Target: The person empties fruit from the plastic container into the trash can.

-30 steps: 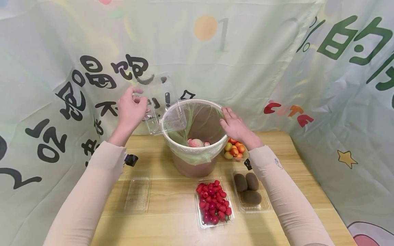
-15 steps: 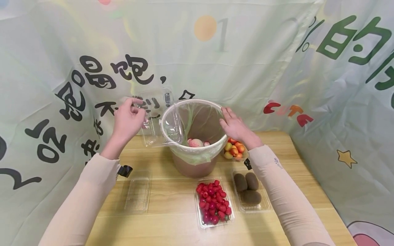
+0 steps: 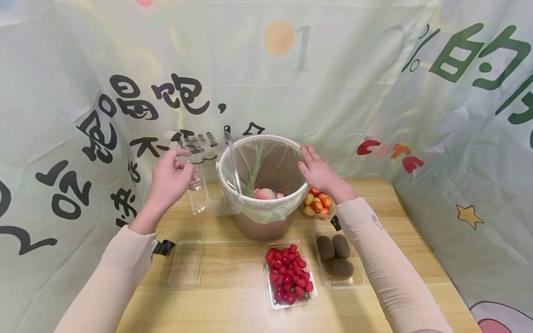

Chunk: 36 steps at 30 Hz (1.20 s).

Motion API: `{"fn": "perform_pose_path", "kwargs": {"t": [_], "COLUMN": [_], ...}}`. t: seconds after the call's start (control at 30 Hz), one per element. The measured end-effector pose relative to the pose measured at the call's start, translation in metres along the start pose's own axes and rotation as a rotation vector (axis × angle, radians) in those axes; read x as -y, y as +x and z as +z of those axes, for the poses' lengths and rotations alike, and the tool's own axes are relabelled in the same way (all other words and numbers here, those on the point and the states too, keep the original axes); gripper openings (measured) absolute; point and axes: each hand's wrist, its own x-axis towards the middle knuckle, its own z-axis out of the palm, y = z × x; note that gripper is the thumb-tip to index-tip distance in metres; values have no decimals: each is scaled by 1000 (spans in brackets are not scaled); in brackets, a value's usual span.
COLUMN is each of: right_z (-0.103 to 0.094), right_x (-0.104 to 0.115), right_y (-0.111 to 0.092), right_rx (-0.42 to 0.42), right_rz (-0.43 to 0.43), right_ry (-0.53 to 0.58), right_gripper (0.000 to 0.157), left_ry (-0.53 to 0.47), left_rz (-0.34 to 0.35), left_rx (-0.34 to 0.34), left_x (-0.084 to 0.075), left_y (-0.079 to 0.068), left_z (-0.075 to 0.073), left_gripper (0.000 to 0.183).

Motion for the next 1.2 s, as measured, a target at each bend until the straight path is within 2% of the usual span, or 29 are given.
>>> {"fn": "perform_pose_path", "kwargs": {"t": [0.23,0.97,1.2], "right_z": [1,1,2], "right_x": [1,1,0], "right_y": [0,-1,0], "right_rx": [1,-10,-7], "right_rz": [0,1,-3], "right_ry": [3,16,28], "right_gripper": [71,70,70], "left_ry": [40,-37,14], "left_rz": [4,-137,-153], "left_rx": [17,89,102], "left_x": [14,64,84], "left_y": [-17,-58,-70], "left_z": [1,19,26], "left_gripper": [42,40,40]}}
